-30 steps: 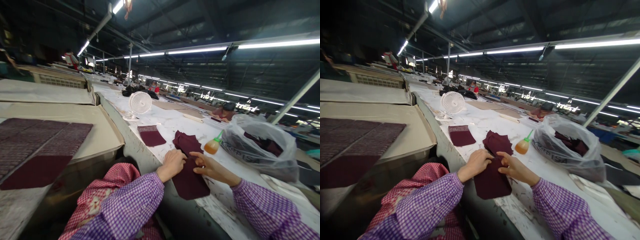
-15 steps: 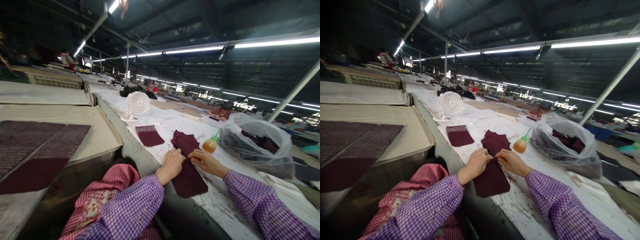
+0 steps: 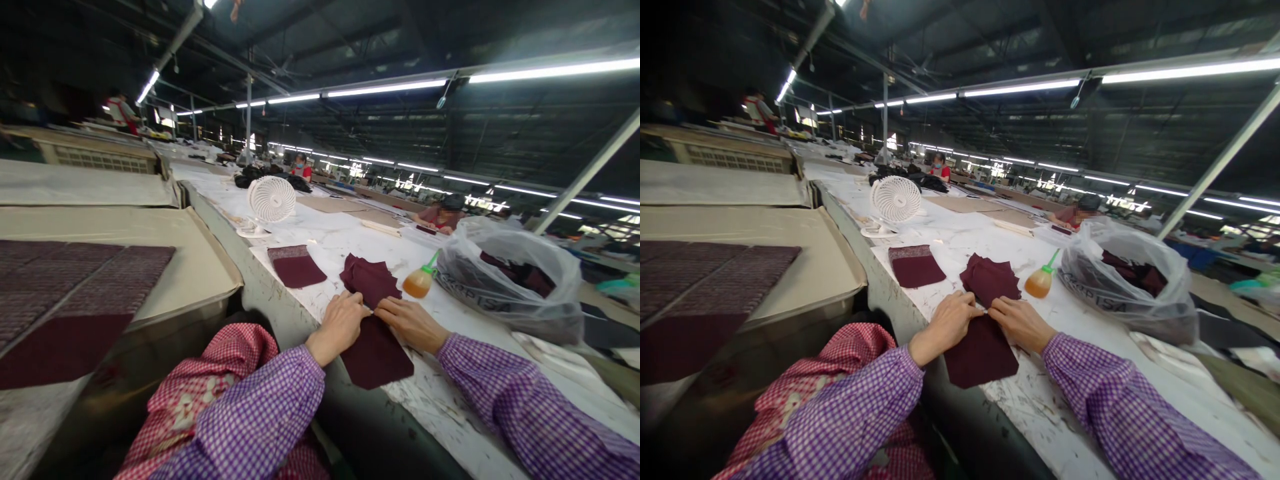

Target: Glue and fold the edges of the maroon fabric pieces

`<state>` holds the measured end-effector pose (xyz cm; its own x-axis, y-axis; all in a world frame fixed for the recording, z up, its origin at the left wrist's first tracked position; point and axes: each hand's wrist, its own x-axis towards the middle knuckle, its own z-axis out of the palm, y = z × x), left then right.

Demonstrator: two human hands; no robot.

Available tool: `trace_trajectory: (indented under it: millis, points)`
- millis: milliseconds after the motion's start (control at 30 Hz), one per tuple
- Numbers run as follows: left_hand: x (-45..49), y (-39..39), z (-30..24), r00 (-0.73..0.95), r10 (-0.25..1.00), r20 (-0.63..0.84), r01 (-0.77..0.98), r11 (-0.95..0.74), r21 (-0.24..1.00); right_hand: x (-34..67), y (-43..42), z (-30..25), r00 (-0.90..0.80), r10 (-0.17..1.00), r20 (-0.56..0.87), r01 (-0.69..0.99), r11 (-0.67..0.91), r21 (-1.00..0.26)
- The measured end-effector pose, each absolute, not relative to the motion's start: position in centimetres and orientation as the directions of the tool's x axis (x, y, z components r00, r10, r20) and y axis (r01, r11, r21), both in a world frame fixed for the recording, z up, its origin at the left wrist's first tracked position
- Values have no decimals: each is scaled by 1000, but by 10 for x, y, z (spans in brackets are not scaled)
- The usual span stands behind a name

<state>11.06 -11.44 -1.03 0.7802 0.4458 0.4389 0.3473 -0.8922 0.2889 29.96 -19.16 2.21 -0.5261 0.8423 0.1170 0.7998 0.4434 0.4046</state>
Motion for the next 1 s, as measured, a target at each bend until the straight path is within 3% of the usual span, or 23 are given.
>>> trace_trajectory:
  millis: [133,233,333,567,667,1000]
  points:
    - [108,-117,-7,784,437,440,347,-897,273,300,-200,29,-491,858,150,831,410,374]
    - [109,-120,-5,779,444,443,357,-895,268,290,-204,34,-379,889,257,923,345,170]
    - [110,-119,-5,776,447,446,357,-893,274,276,-204,29,-320,918,235,940,339,-43]
    - [72,-100,-13,740,461,490,294,-877,381,269,-203,27,-262,949,176,918,301,-257]
    - [56,-93,-18,719,455,525,255,-876,410,268,-203,36,-313,942,118,915,332,-230]
    - [50,-97,-19,740,386,551,283,-922,265,253,-191,49,-391,917,-81,895,399,200]
